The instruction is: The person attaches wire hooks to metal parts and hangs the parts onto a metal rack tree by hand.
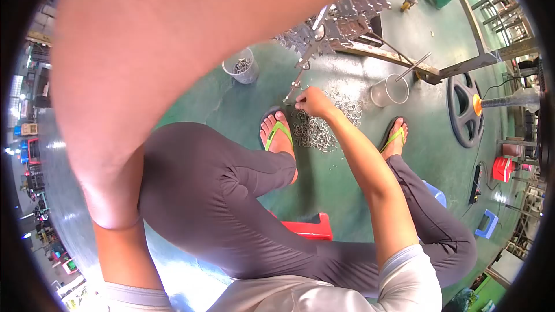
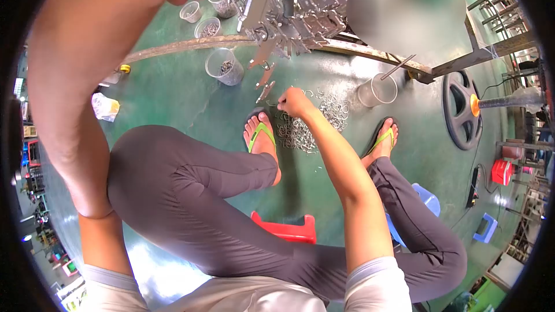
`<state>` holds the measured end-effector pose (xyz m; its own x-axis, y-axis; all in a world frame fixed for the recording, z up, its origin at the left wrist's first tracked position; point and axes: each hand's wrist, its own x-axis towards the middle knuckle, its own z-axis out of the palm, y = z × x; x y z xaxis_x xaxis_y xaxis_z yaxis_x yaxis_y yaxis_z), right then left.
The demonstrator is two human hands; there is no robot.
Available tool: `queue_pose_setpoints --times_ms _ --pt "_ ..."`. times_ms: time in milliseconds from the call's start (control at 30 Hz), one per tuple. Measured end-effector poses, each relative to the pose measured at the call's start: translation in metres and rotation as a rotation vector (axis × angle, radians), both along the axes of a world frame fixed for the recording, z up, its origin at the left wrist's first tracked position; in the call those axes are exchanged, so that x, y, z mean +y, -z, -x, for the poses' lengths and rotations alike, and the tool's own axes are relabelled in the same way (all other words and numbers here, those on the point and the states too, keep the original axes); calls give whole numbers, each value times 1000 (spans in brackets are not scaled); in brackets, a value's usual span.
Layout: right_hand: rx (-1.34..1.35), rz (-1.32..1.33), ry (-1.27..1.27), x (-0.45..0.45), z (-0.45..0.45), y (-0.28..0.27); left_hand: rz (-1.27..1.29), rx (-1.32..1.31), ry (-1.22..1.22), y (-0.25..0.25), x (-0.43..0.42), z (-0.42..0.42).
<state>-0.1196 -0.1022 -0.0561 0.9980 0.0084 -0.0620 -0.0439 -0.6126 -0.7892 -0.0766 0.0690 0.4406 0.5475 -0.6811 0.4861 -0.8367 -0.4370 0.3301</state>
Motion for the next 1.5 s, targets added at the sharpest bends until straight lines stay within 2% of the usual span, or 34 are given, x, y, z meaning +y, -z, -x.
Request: queue_pose_setpoints --times_ms 100,133,233,333,400,533,633,733,767,833,900,967,1033,1100,1267,1367,1500 --pt "332 403 -4 -16 -18 27 -14 -9 3 3 0 -5" --pt "363 402 -33 -19 -14 15 -22 -5 3 5 0 -6" --pt "412 443 -93 -16 -8 1 -25 -5 8 7 -1 -7" --pt "245 487 -44 -11 -2 12 -30 -6 11 8 -3 -8" --pt "283 476 -33 -17 -3 20 -31 -11 8 10 -3 -10" --pt "429 428 -29 -19 -15 -12 -32 -9 8 12 -2 -13" --pt "298 143 4 -17 -21 -14 -27 -10 13 9 -3 -11" --pt "219 50 0 -19 -24 -15 -27 -10 15 9 0 -12" --pt "188 41 83 -24 -20 -19 -24 -13 14 8 1 -12" --pt "123 26 244 -39 -1 -45 -22 -9 12 8 1 -13" --pt "244 -203 476 -52 21 -90 -16 -11 15 7 0 -15" --pt "111 -339 613 -62 38 -139 -13 -7 17 6 -4 -16" --pt "-126 -648 676 -61 48 -194 -7 0 19 7 -7 -19" --pt "-376 -704 611 -53 48 -261 1 -6 22 6 -10 -25" --pt "-722 -678 492 -24 45 -412 14 104 10 -4 -15 -18" --pt "-854 -678 412 -18 35 -454 43 194 -2 -8 -20 -11" --pt "-924 -680 369 -8 26 -468 48 201 -15 -14 -24 -3"
